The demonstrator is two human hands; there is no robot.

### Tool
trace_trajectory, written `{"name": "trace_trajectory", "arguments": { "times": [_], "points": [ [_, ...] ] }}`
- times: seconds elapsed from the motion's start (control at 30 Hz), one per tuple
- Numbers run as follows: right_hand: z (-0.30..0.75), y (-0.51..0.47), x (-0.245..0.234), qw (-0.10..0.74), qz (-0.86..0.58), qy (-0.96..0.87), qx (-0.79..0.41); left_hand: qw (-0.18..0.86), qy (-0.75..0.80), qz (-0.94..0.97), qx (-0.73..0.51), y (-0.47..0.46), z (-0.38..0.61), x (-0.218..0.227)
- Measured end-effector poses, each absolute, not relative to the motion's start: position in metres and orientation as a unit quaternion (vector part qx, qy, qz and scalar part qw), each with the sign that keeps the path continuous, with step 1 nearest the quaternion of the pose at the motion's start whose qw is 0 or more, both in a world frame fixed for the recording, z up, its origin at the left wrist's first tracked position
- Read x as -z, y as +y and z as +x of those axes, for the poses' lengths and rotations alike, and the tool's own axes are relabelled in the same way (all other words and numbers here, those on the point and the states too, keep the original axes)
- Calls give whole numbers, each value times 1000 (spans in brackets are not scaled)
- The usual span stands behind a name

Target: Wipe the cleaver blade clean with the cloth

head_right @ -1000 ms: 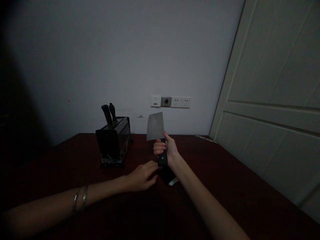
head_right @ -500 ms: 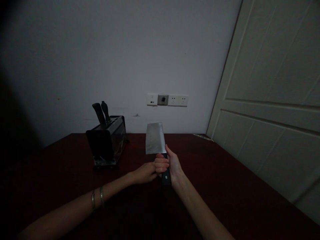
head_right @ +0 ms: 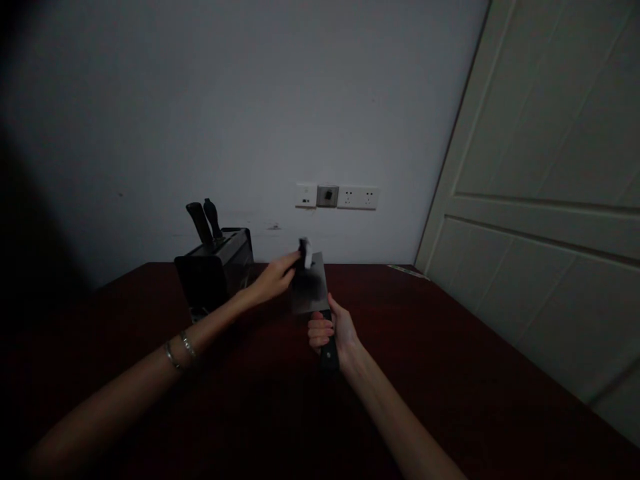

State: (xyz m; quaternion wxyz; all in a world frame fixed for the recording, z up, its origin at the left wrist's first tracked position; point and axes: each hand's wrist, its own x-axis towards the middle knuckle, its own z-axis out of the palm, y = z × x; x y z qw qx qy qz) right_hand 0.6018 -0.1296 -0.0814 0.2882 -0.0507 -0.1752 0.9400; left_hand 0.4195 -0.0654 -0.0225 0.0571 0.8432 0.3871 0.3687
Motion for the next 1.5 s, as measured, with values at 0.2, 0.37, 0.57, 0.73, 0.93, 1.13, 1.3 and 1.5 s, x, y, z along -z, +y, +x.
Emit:
{"name": "trace_trajectory", "arguments": {
  "times": [0.2,0.37,0.57,0.73,0.93,1.13,1.3,1.5],
  "points": [
    [605,-128,83,292,-35,-179,-939,94,249,947,-177,-99,426,24],
    [608,-131,80,301,-42,-164,-938,146,271,928,-210,-111,430,22],
    [604,-136,74,294,-43,-165,-940,3,291,934,-206,-99,433,27],
    [603,-138,69,282,-43,-184,-941,-44,295,944,-140,-86,429,19],
    [603,-138,69,289,-30,-200,-936,-26,288,954,-86,-101,431,11],
    [603,-141,68,309,-34,-213,-926,13,273,957,-101,-112,438,7],
    [603,-140,67,309,-39,-223,-924,38,307,938,-154,-103,447,10],
    [602,-140,65,304,-37,-204,-930,2,366,918,-155,-89,450,10]
  ]
}}
